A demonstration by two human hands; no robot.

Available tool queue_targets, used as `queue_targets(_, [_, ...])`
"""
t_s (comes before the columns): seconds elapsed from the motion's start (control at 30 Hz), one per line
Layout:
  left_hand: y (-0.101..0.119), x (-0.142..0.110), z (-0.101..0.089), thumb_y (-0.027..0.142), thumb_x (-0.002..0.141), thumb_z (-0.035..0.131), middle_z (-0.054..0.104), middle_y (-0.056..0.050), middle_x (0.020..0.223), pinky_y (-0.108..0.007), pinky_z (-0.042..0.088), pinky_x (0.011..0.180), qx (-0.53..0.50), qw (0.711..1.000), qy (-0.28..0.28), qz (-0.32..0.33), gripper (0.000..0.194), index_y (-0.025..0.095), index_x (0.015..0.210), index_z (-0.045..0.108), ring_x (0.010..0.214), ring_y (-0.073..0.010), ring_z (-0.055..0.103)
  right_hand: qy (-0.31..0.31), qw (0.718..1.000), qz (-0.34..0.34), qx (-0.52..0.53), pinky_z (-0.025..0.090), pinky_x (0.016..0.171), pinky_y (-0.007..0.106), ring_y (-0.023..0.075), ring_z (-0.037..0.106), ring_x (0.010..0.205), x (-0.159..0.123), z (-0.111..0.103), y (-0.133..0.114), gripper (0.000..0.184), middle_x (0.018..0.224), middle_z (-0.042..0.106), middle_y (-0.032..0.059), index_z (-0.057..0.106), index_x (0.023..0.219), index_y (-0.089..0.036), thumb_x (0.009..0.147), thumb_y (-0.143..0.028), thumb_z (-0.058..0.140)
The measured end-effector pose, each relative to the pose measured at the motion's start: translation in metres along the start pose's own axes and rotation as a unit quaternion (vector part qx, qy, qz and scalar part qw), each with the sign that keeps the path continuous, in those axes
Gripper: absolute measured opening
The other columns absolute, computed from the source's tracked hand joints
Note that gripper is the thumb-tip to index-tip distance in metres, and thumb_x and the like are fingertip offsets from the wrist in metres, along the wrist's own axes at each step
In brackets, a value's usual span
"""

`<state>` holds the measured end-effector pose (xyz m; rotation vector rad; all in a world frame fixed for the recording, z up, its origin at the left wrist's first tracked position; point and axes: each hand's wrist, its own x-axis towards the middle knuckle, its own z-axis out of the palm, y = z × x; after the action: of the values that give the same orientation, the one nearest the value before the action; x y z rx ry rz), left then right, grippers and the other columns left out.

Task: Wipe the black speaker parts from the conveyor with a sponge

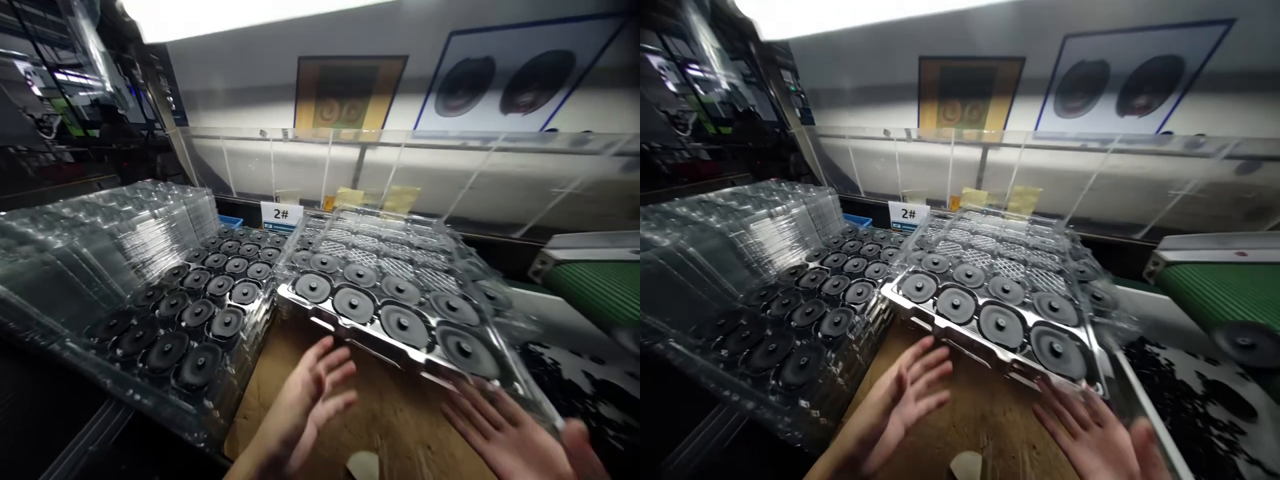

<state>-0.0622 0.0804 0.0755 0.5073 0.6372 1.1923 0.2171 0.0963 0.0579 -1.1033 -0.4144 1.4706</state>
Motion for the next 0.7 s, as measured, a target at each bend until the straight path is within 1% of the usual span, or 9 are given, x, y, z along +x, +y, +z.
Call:
queue_targets(0.07, [-0.001, 0.022, 0.025, 0.05, 0.052, 0.079, 0.045, -0.02, 0.137, -0.048, 0.035, 0.102, -0.039, 0.999, 0.019, 0.026, 0.083, 0.022, 0.123, 0.046, 0.129, -0.0327, 0.038, 0.003, 1.0, 0.006, 0.029, 0.047, 0.087, 0.054, 0.0326, 0.064, 0.096, -0.005, 0.025, -0.016, 0.042, 0.094, 0.071, 0.0108, 0.062, 0.077, -0.026, 0.069, -0.067, 0.056])
queue_targets(0.13, [-0.004, 0.037, 0.044, 0.045, 0.055, 0.079, 0.048, -0.019, 0.133, -0.05, 0.035, 0.102, -0.075, 0.995, 0.041, 0.047, 0.079, 0.023, 0.122, 0.044, 0.128, -0.032, 0.04, -0.025, 0.999, 0.008, 0.026, 0.05, 0.084, 0.047, 0.0273, 0.068, 0.087, -0.01, 0.047, -0.025, 0.03, 0.087, 0.072, 0.0069, 0.06, 0.084, -0.026, 0.066, -0.048, 0.07])
queue_targets(0.23, [-0.008, 0.051, 0.061, 0.04, 0.069, 0.072, 0.06, -0.01, 0.115, -0.049, 0.043, 0.096, -0.099, 0.99, 0.066, 0.079, 0.046, 0.024, 0.105, 0.05, 0.112, -0.0261, 0.056, -0.101, 0.995, -0.001, 0.005, 0.053, 0.076, 0.035, 0.0216, 0.069, 0.076, -0.02, 0.066, -0.024, 0.043, 0.085, 0.073, 0.0061, 0.058, 0.1, -0.022, 0.062, -0.031, 0.077])
queue_targets(0.3, [-0.009, 0.054, 0.066, 0.026, 0.076, 0.066, 0.065, -0.003, 0.098, -0.043, 0.049, 0.089, -0.1, 0.986, 0.086, 0.097, 0.022, 0.022, 0.092, 0.052, 0.094, -0.0191, 0.064, -0.152, 0.988, -0.002, -0.008, 0.053, 0.072, 0.032, 0.0211, 0.069, 0.079, -0.028, 0.069, -0.016, 0.048, 0.091, 0.072, 0.0075, 0.054, 0.109, -0.018, 0.068, -0.032, 0.075])
queue_targets(0.37, [-0.006, 0.052, 0.068, 0.01, 0.079, 0.058, 0.067, 0.0, 0.085, -0.034, 0.054, 0.081, -0.091, 0.983, 0.114, 0.109, 0.012, 0.02, 0.084, 0.052, 0.079, -0.0138, 0.066, -0.192, 0.981, 0.005, -0.027, 0.053, 0.073, 0.033, 0.0219, 0.069, 0.081, -0.034, 0.063, -0.012, 0.052, 0.099, 0.07, 0.0098, 0.051, 0.117, -0.016, 0.073, -0.036, 0.071])
queue_targets(0.43, [0.002, 0.043, 0.067, 0.003, 0.08, 0.05, 0.068, 0.0, 0.077, -0.03, 0.057, 0.072, -0.08, 0.98, 0.143, 0.11, 0.016, 0.019, 0.08, 0.053, 0.072, -0.0131, 0.068, -0.153, 0.988, -0.01, -0.007, 0.053, 0.078, 0.038, 0.0239, 0.068, 0.086, -0.033, 0.049, -0.016, 0.058, 0.108, 0.066, 0.0133, 0.049, 0.121, -0.016, 0.073, -0.038, 0.072])
queue_targets(0.5, [0.014, 0.03, 0.065, 0.003, 0.083, 0.042, 0.07, -0.002, 0.075, -0.028, 0.058, 0.066, -0.067, 0.977, 0.171, 0.104, 0.02, 0.018, 0.081, 0.056, 0.072, -0.0151, 0.069, -0.045, 0.996, -0.054, 0.057, 0.052, 0.085, 0.038, 0.0246, 0.064, 0.097, -0.024, 0.027, -0.032, 0.064, 0.121, 0.059, 0.0161, 0.046, 0.126, -0.018, 0.072, -0.037, 0.073])
queue_targets(0.57, [0.029, 0.014, 0.061, 0.005, 0.084, 0.038, 0.073, -0.004, 0.078, -0.029, 0.059, 0.063, -0.044, 0.971, 0.215, 0.093, 0.026, 0.017, 0.091, 0.061, 0.073, -0.0174, 0.07, 0.065, 0.985, -0.102, 0.124, 0.051, 0.089, 0.034, 0.0219, 0.057, 0.111, -0.008, 0.002, -0.058, 0.07, 0.135, 0.046, 0.0141, 0.038, 0.133, -0.024, 0.073, -0.037, 0.071])
queue_targets(0.7, [0.056, -0.018, 0.044, 0.013, 0.088, 0.032, 0.075, -0.007, 0.085, -0.034, 0.06, 0.068, -0.031, 0.957, 0.275, 0.083, 0.038, 0.019, 0.118, 0.056, 0.079, -0.0217, 0.071, 0.15, 0.96, -0.14, 0.189, 0.051, 0.087, 0.034, 0.016, 0.037, 0.13, 0.034, -0.036, -0.116, 0.061, 0.149, 0.023, 0.0072, 0.031, 0.135, -0.027, 0.083, -0.036, 0.06])
